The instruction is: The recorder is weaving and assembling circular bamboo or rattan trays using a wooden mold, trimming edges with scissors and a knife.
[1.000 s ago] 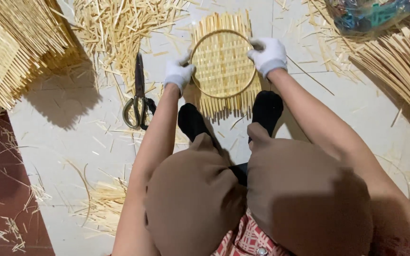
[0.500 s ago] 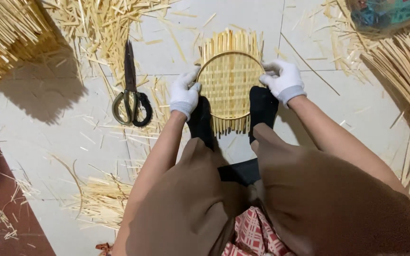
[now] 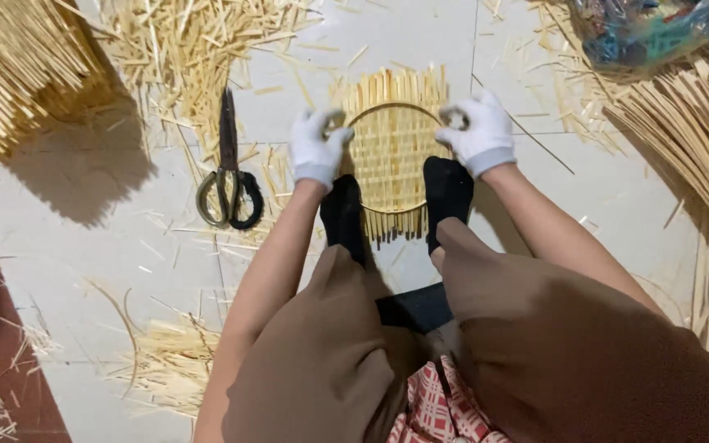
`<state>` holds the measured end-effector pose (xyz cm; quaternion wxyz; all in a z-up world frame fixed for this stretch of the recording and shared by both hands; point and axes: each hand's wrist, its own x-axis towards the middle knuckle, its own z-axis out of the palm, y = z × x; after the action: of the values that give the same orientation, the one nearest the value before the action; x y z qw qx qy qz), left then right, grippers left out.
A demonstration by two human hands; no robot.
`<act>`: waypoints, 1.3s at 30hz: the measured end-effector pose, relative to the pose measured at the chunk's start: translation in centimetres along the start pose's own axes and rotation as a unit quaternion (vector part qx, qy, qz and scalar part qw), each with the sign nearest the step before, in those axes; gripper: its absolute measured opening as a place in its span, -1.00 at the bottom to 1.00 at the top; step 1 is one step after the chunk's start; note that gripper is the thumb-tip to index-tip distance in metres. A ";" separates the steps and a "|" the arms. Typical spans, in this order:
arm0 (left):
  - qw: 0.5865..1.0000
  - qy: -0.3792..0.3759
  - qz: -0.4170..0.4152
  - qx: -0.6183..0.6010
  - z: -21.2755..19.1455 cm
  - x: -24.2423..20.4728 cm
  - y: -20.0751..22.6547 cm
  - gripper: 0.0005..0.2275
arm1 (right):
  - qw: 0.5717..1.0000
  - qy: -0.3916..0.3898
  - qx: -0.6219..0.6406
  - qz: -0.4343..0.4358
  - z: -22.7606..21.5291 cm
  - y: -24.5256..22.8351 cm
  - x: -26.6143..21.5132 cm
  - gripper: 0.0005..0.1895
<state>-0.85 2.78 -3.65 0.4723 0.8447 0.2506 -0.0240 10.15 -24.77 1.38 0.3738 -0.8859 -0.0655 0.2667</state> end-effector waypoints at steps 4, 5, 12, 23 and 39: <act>0.965 0.033 0.242 0.097 0.9 3.7 4.2 -0.71 | 0.977 0.093 -0.061 -0.180 1.8 -0.4 1.8 -0.62; 0.945 -0.006 0.298 0.138 1.1 4.6 4.9 -0.74 | 0.967 0.101 -0.060 -0.225 2.4 -0.2 2.3 -0.61; 0.895 -0.075 0.380 0.223 3.6 5.4 3.9 -0.69 | 0.956 0.128 -0.101 -0.246 3.9 -0.7 2.1 -0.73; 0.969 -0.149 0.193 -0.028 5.5 6.8 2.2 -0.59 | 0.946 0.129 -0.222 -0.199 4.7 -1.7 2.2 -0.72; 0.981 -0.137 0.126 0.046 5.2 6.2 5.9 -0.84 | 0.978 0.040 -0.207 -0.007 7.0 -3.0 4.7 -0.49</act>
<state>8.21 -1.50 -3.61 0.4619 0.8792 0.0737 -0.0911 10.73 -16.75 -2.60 0.1868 -0.9536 -0.1099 0.2090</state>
